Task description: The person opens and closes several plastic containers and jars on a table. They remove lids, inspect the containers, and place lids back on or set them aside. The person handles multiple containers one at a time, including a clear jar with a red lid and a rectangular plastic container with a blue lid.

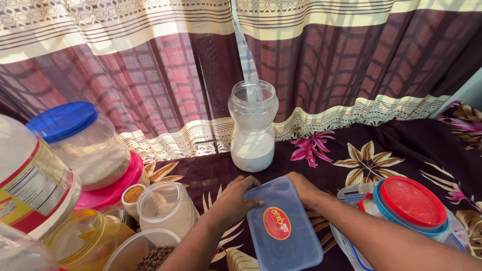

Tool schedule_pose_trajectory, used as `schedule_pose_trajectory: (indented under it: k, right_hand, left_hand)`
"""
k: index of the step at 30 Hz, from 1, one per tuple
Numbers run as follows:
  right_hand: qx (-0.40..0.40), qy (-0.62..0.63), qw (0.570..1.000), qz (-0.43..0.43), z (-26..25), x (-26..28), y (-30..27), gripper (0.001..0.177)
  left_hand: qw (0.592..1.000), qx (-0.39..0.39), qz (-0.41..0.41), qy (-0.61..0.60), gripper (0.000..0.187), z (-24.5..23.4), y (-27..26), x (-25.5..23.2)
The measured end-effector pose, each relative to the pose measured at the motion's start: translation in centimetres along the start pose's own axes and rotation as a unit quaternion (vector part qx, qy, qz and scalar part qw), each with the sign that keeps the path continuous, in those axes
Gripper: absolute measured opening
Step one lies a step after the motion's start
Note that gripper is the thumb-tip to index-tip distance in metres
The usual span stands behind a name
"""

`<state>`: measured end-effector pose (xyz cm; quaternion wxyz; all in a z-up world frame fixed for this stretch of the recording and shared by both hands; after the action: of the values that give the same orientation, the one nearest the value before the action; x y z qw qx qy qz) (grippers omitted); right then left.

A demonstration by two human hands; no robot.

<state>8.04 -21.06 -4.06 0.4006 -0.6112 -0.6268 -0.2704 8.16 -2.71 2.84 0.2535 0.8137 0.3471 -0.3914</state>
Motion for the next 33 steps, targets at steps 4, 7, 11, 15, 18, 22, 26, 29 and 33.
schedule_pose_trajectory:
  k: [4,7,11,15,18,22,26,29,33]
  right_hand:
    - [0.011,0.068,0.997,0.030,-0.1,-1.6,-0.1,0.025]
    - [0.003,0.127,0.990,0.065,0.0,-2.6,-0.6,0.027]
    - [0.047,0.231,0.969,0.073,0.7,-2.5,-1.2,0.033]
    - [0.091,0.297,0.919,0.243,0.6,-3.2,-1.4,0.080]
    - [0.097,0.137,0.961,0.219,-0.3,-1.6,0.1,0.089]
    - [0.092,-0.082,0.992,0.042,-0.1,2.6,3.0,0.055]
    - [0.088,-0.117,0.989,-0.024,1.1,4.7,4.1,0.048]
    - [0.039,-0.194,0.980,0.018,1.0,4.2,4.0,0.042]
    - [-0.067,-0.279,0.957,0.024,0.3,4.6,3.3,0.044]
  left_hand:
    - [0.990,-0.041,-0.133,-0.003,0.046,-0.5,0.0,2.2]
    - [0.977,-0.056,-0.204,-0.039,0.044,-0.5,-0.1,3.2]
    - [0.948,-0.063,-0.280,-0.141,0.041,0.2,-0.2,4.5]
    - [0.945,-0.048,-0.310,-0.090,0.046,0.4,0.0,5.3]
    - [0.959,-0.027,-0.277,-0.053,0.047,0.9,0.4,5.4]
    - [0.980,-0.044,-0.183,-0.058,0.047,1.5,1.5,4.4]
    - [0.969,-0.094,-0.183,-0.136,0.049,2.0,0.8,4.1]
    - [0.958,-0.146,-0.203,-0.141,0.047,2.2,-0.5,4.1]
    - [0.957,-0.126,-0.232,-0.123,0.039,3.6,-1.8,4.2]
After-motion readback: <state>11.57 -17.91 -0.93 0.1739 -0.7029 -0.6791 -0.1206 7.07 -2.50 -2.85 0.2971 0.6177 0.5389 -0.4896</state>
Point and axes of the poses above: each hand's wrist, its own y-axis towards the middle knuckle, its own z-axis out of the palm, x = y × z, the point moved 8 cm from there along y, towards the middle knuckle, and after that the axes turned 8 degrees about -y, right-handed, at the moved point
